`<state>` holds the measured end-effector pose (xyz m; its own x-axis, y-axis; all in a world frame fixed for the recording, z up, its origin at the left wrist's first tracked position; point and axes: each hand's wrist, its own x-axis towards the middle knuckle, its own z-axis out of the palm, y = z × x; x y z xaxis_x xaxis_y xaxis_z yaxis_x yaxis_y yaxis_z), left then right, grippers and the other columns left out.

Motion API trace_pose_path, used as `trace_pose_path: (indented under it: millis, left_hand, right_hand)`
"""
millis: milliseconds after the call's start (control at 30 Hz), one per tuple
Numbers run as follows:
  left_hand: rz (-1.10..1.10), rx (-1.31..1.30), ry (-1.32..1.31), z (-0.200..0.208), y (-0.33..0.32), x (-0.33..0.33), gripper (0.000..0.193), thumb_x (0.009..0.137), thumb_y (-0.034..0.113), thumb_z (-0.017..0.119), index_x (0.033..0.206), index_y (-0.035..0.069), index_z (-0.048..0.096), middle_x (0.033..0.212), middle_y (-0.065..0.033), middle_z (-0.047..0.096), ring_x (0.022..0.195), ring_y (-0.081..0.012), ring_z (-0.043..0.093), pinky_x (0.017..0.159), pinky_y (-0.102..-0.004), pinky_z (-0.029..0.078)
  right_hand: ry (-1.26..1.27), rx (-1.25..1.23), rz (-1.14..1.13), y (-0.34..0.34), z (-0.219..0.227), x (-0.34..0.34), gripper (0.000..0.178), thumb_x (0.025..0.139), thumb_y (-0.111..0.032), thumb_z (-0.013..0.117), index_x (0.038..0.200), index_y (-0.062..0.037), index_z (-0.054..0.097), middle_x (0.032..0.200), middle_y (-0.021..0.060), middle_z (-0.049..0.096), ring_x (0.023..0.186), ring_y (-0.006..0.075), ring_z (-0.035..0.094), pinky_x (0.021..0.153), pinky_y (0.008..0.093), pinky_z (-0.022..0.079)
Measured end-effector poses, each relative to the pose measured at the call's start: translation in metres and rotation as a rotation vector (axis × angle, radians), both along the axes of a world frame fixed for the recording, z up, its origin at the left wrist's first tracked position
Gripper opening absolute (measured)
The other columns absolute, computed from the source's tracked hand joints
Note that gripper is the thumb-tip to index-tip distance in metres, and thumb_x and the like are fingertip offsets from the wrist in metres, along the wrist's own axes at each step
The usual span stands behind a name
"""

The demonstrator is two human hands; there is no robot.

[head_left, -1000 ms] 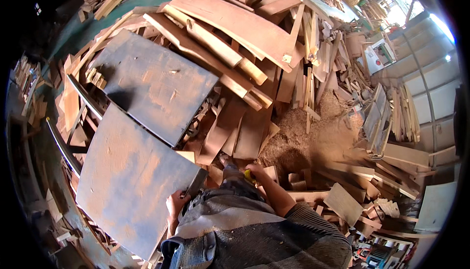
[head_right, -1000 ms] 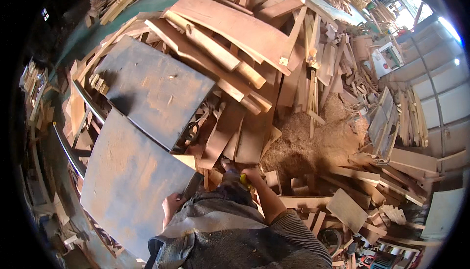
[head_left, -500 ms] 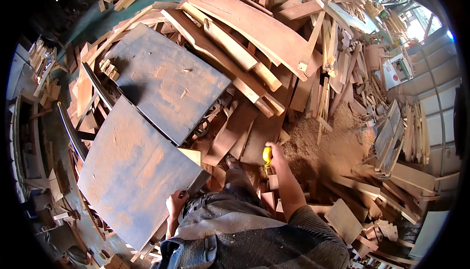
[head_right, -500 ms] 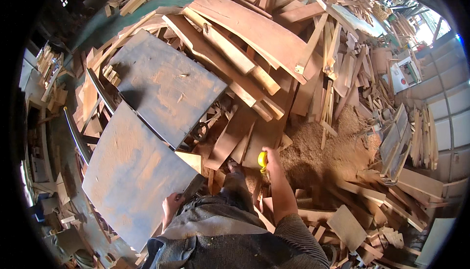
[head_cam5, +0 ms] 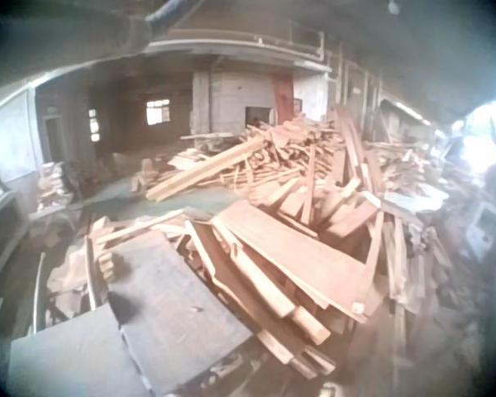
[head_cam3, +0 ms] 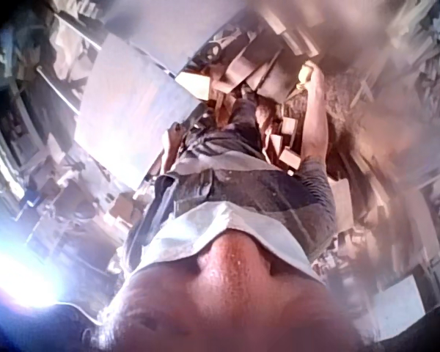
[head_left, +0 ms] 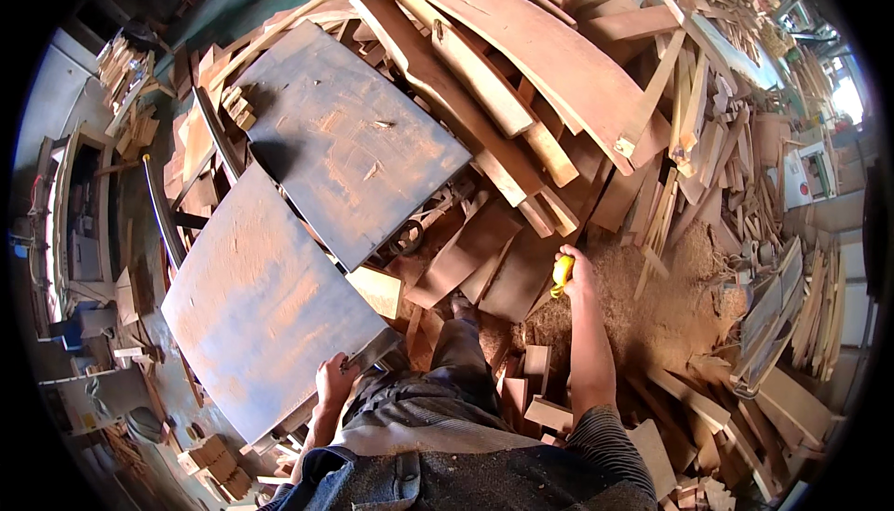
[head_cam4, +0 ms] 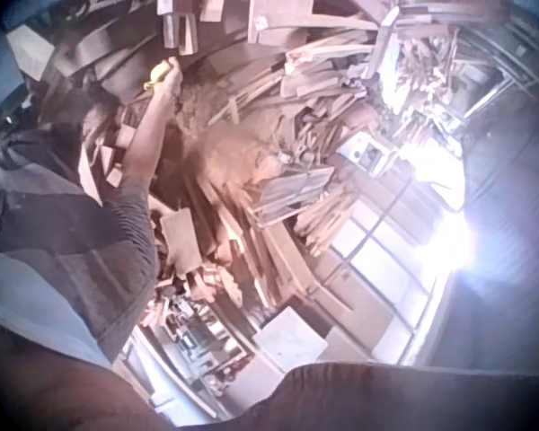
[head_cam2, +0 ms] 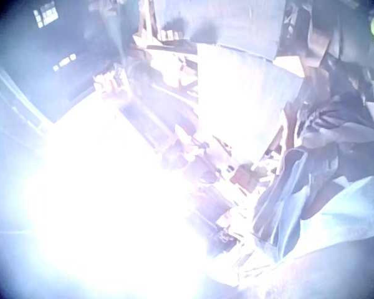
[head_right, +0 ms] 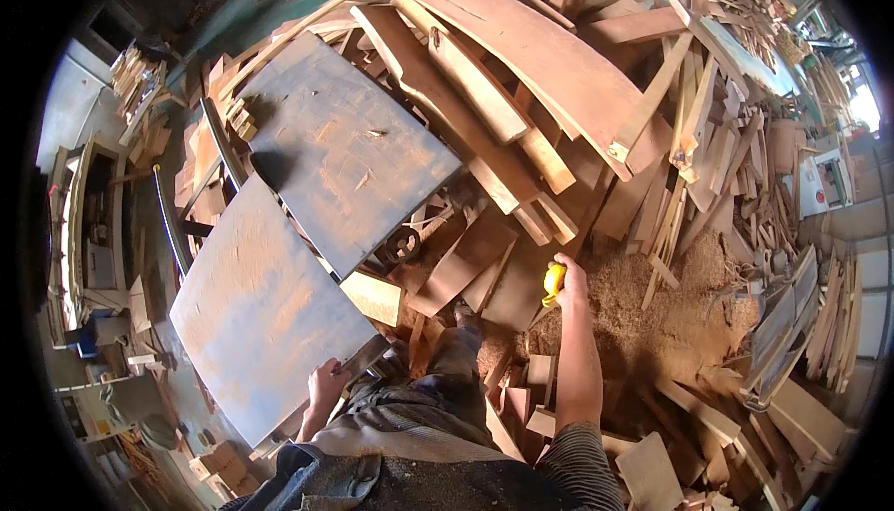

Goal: The person measures various pieces of wood on a workbench using a tape measure, picking up and setting aside several planks between measurements.

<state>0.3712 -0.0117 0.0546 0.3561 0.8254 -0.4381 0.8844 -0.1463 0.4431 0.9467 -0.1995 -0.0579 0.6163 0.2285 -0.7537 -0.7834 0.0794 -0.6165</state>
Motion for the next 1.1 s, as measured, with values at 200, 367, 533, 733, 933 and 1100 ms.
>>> trace_pose_path:
  millis: [200, 367, 533, 733, 933, 1100]
  left_hand:
    - [0.023, 0.196, -0.058, 0.008, -0.015, 0.000, 0.047, 0.078, 0.017, 0.076, 0.119, -0.005, 0.066, 0.125, -0.0213, 0.067, 0.117, -0.0402, 0.059, 0.103, -0.0461, 0.047]
    - [0.102, 0.179, -0.087, 0.017, -0.019, -0.005, 0.036, 0.081, 0.015, 0.076, 0.111, -0.003, 0.068, 0.111, -0.0201, 0.070, 0.104, -0.0389, 0.065, 0.095, -0.0461, 0.051]
    - [0.240, 0.164, -0.165, 0.032, -0.036, 0.007, 0.018, 0.083, 0.011, 0.075, 0.095, 0.001, 0.068, 0.091, -0.0163, 0.071, 0.088, -0.0352, 0.069, 0.081, -0.0433, 0.054]
    - [0.206, 0.106, -0.261, 0.046, -0.041, 0.032, 0.014, 0.084, 0.008, 0.072, 0.096, 0.001, 0.067, 0.088, -0.0167, 0.071, 0.081, -0.0310, 0.071, 0.074, -0.0378, 0.056]
    - [0.103, 0.036, -0.284, 0.049, -0.029, 0.040, 0.014, 0.085, 0.010, 0.071, 0.096, 0.001, 0.067, 0.088, -0.0165, 0.071, 0.082, -0.0324, 0.072, 0.074, -0.0395, 0.056]
    - [0.193, 0.024, -0.295, 0.031, -0.018, 0.034, 0.021, 0.086, 0.013, 0.072, 0.103, 0.001, 0.071, 0.090, -0.0192, 0.073, 0.082, -0.0324, 0.073, 0.074, -0.0397, 0.057]
  right_hand:
    - [-0.074, 0.047, 0.231, 0.096, -0.013, -0.008, 0.041, 0.085, -0.028, 0.084, 0.113, -0.0026, 0.067, 0.093, 0.0119, 0.071, 0.079, 0.0210, 0.070, 0.067, 0.0336, 0.056]
    - [0.114, 0.145, 0.159, 0.143, -0.058, 0.018, 0.062, 0.082, -0.062, 0.077, 0.111, -0.0097, 0.061, 0.088, 0.0142, 0.071, 0.054, 0.0196, 0.060, 0.045, 0.0314, 0.048]
    - [0.268, 0.269, 0.065, 0.167, -0.065, 0.031, 0.043, 0.083, -0.061, 0.075, 0.084, -0.0206, 0.060, 0.087, 0.0101, 0.070, 0.057, 0.0217, 0.062, 0.044, 0.0347, 0.046]
    - [0.223, 0.213, 0.066, 0.167, -0.058, 0.023, 0.044, 0.087, -0.058, 0.073, 0.095, -0.0157, 0.063, 0.078, 0.0066, 0.069, 0.061, 0.0223, 0.063, 0.048, 0.0356, 0.048]
    - [0.169, 0.168, 0.111, 0.184, 0.001, 0.048, 0.053, 0.083, -0.059, 0.077, 0.099, -0.0139, 0.055, 0.084, 0.0045, 0.062, 0.078, 0.0277, 0.069, 0.053, 0.0374, 0.052]
    - [0.084, -0.005, 0.338, 0.170, 0.006, 0.050, 0.048, 0.088, -0.062, 0.070, 0.079, -0.0162, 0.057, 0.070, 0.0070, 0.068, 0.071, 0.0218, 0.071, 0.048, 0.0404, 0.051]
